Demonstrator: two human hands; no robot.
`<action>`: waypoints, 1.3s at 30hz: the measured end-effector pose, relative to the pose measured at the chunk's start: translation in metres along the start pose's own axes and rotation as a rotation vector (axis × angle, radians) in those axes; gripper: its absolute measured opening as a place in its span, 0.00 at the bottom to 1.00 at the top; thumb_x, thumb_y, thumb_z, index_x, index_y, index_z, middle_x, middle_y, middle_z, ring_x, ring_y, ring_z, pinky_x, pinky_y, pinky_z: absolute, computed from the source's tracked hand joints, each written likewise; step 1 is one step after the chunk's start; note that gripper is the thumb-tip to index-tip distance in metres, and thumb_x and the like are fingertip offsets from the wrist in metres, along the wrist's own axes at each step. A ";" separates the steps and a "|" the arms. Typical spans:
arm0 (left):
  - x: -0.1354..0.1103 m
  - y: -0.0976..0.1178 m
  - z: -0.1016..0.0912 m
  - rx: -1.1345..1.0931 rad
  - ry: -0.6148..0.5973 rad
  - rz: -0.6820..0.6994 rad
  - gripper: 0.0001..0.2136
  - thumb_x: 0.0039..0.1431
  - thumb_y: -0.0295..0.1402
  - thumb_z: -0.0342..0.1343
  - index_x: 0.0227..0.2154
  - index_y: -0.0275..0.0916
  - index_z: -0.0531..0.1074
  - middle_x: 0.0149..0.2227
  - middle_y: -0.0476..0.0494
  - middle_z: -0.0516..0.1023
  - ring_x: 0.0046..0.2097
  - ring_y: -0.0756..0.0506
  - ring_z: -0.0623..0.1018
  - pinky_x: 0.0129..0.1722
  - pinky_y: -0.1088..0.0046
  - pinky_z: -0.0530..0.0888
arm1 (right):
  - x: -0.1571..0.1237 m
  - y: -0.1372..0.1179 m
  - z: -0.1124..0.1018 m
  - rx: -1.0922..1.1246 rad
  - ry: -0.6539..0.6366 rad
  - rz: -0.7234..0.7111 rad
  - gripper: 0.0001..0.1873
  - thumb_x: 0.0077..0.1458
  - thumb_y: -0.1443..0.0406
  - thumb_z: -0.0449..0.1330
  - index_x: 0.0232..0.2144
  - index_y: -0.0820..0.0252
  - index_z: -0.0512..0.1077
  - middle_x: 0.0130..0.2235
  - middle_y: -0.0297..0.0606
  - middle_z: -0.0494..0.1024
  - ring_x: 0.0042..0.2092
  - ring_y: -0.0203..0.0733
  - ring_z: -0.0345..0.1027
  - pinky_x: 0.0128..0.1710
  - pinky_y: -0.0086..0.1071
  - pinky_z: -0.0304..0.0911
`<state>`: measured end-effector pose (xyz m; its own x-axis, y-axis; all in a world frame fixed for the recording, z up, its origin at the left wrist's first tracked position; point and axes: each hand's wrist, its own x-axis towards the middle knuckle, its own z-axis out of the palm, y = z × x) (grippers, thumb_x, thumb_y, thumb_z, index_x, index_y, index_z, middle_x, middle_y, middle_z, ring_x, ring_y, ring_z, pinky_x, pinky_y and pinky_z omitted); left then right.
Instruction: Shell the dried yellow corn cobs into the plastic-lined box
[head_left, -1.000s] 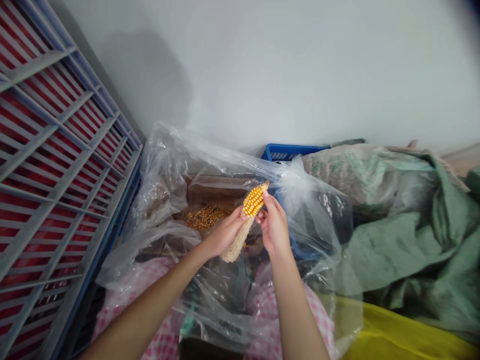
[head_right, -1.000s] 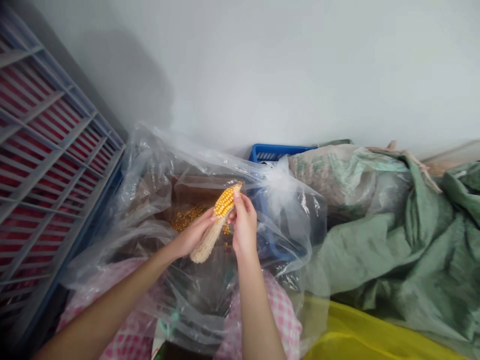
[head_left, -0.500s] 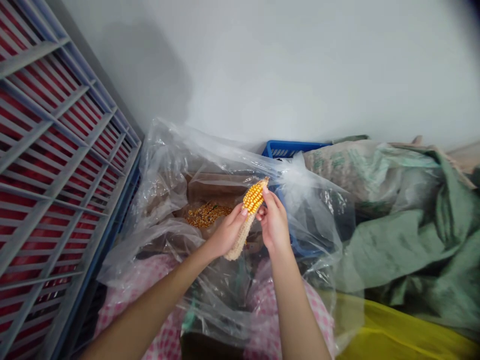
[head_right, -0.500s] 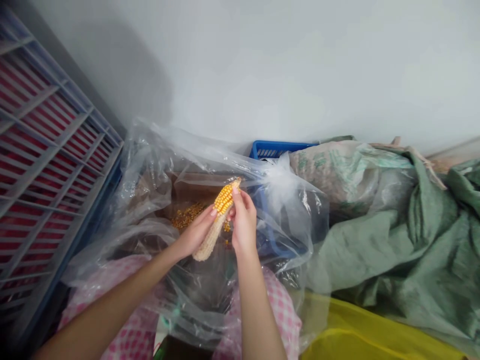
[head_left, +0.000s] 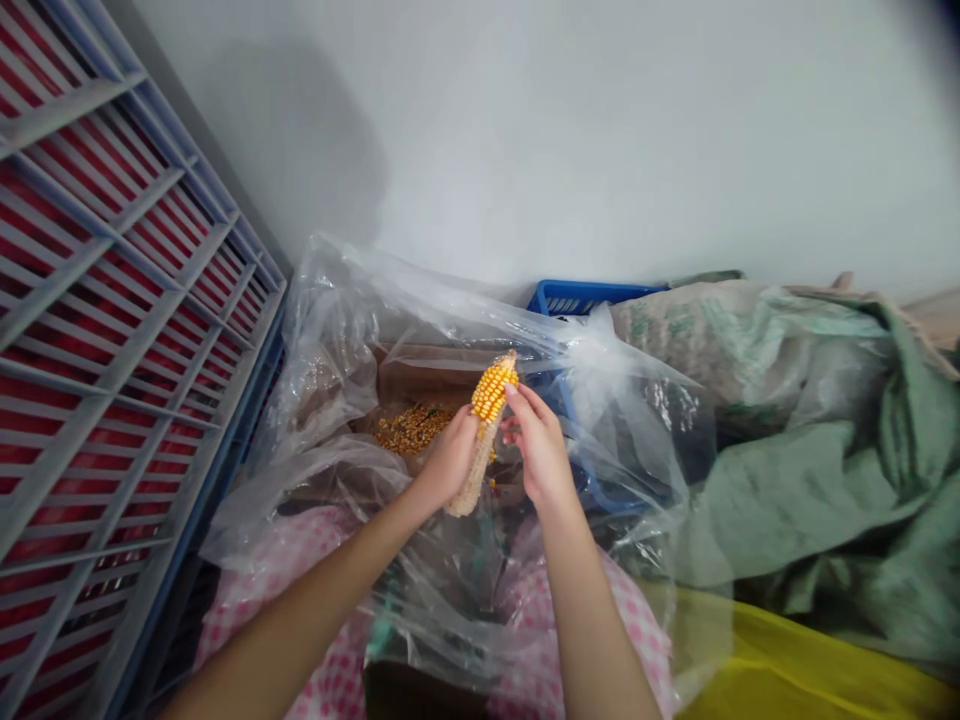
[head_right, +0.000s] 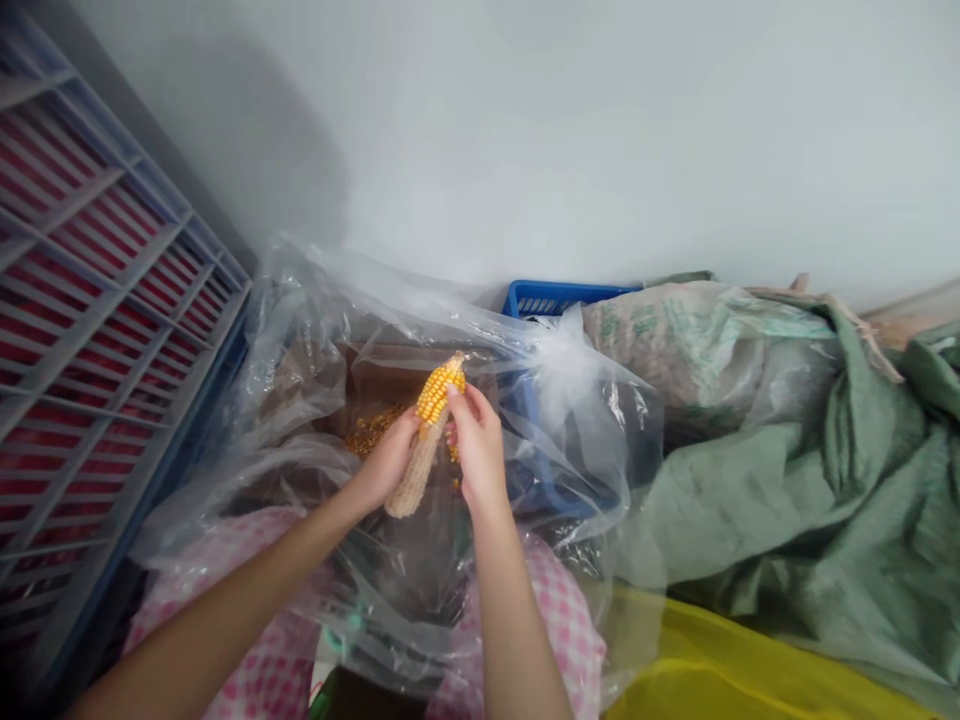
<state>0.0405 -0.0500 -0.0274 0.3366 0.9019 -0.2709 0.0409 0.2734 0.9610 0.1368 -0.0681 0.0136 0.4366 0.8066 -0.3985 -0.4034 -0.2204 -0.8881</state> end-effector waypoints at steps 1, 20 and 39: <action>0.001 0.001 -0.001 -0.031 0.029 -0.026 0.15 0.56 0.38 0.38 0.37 0.36 0.66 0.33 0.45 0.73 0.37 0.47 0.72 0.37 0.71 0.68 | -0.001 0.001 0.001 -0.028 -0.001 0.003 0.19 0.40 0.57 0.62 0.37 0.57 0.72 0.32 0.30 0.75 0.26 0.29 0.63 0.23 0.23 0.55; 0.002 0.011 -0.011 0.289 0.147 0.119 0.15 0.58 0.32 0.35 0.42 0.37 0.64 0.39 0.40 0.73 0.48 0.44 0.70 0.48 0.66 0.64 | 0.000 0.021 0.011 -0.007 -0.238 -0.078 0.24 0.40 0.67 0.61 0.44 0.60 0.70 0.44 0.38 0.76 0.44 0.39 0.70 0.49 0.34 0.60; -0.003 0.018 -0.011 0.532 0.157 0.092 0.28 0.59 0.49 0.25 0.45 0.36 0.63 0.38 0.34 0.75 0.43 0.40 0.74 0.41 0.64 0.67 | -0.001 0.028 0.012 -0.011 -0.141 -0.048 0.19 0.37 0.67 0.59 0.37 0.61 0.71 0.32 0.35 0.77 0.35 0.38 0.70 0.39 0.32 0.64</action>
<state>0.0298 -0.0445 -0.0097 0.2187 0.9641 -0.1505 0.5010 0.0214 0.8652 0.1151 -0.0685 -0.0082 0.3381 0.8851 -0.3200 -0.3757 -0.1848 -0.9081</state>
